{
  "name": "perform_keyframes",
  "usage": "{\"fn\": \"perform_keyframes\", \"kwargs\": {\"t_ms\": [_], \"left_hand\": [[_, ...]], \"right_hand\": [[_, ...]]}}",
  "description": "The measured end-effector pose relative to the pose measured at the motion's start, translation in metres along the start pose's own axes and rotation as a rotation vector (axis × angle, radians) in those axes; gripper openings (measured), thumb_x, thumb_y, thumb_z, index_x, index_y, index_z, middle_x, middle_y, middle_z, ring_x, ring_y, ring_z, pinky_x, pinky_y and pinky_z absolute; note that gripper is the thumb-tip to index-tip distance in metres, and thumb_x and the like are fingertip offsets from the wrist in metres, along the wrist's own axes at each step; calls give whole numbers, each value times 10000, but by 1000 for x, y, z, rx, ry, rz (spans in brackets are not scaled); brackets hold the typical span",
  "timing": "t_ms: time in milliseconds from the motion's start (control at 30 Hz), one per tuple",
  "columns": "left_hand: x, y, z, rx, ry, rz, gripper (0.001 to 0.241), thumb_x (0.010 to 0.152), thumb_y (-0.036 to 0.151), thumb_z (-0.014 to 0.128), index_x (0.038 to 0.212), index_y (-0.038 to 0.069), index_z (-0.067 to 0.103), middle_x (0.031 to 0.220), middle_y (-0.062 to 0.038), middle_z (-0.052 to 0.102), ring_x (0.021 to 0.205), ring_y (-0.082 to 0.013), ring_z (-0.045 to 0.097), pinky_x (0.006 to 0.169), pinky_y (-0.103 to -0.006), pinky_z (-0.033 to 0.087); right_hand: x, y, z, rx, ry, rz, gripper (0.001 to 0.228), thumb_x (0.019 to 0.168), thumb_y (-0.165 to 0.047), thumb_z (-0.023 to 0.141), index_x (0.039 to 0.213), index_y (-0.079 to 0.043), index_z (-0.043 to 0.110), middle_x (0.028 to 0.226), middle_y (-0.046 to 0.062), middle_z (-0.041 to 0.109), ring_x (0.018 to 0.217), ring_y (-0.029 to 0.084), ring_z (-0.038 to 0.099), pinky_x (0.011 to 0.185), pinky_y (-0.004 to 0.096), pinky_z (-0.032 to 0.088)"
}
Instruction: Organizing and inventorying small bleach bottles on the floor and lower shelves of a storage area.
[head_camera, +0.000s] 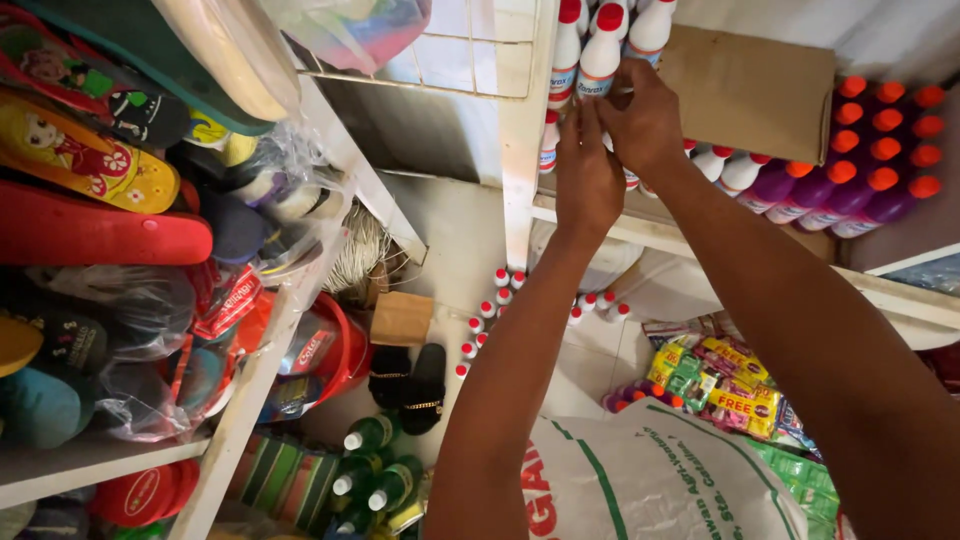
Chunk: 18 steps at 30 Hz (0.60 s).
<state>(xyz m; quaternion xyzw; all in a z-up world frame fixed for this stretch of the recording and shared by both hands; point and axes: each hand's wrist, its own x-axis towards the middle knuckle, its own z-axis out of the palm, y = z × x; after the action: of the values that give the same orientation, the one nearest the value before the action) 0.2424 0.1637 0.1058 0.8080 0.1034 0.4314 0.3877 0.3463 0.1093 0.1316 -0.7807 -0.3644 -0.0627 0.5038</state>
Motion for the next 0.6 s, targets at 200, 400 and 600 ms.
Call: {"fn": "perform_keyframes", "kwargs": {"t_ms": [200,400,600], "left_hand": [[-43,19,-19,-12,-131,-82,724,860,-60,611,1529,-96,334,1479,-324,415,1310,-485,490,1108,-511,449],[-94,4,-22,83,-173,-136,624,885,28,639,1468,-63,436,1509,-292,402,1326,-471,479,1094,-518,436],[-108,5,-33,40,-275,-282,604,887,47,601,1467,-53,463,1526,-262,400,1255,-431,518,1078,-507,450]], "right_hand": [[0,-5,2,57,-23,63,355,957,-109,760,1244,17,594,1072,138,744,938,208,751,809,342,611],[-2,5,6,-6,-4,-18,356,978,-115,788,1244,32,601,1047,139,751,931,203,745,812,343,597],[1,4,10,27,18,52,368,946,-158,818,1182,31,607,1032,120,748,920,201,747,804,332,598]]}}
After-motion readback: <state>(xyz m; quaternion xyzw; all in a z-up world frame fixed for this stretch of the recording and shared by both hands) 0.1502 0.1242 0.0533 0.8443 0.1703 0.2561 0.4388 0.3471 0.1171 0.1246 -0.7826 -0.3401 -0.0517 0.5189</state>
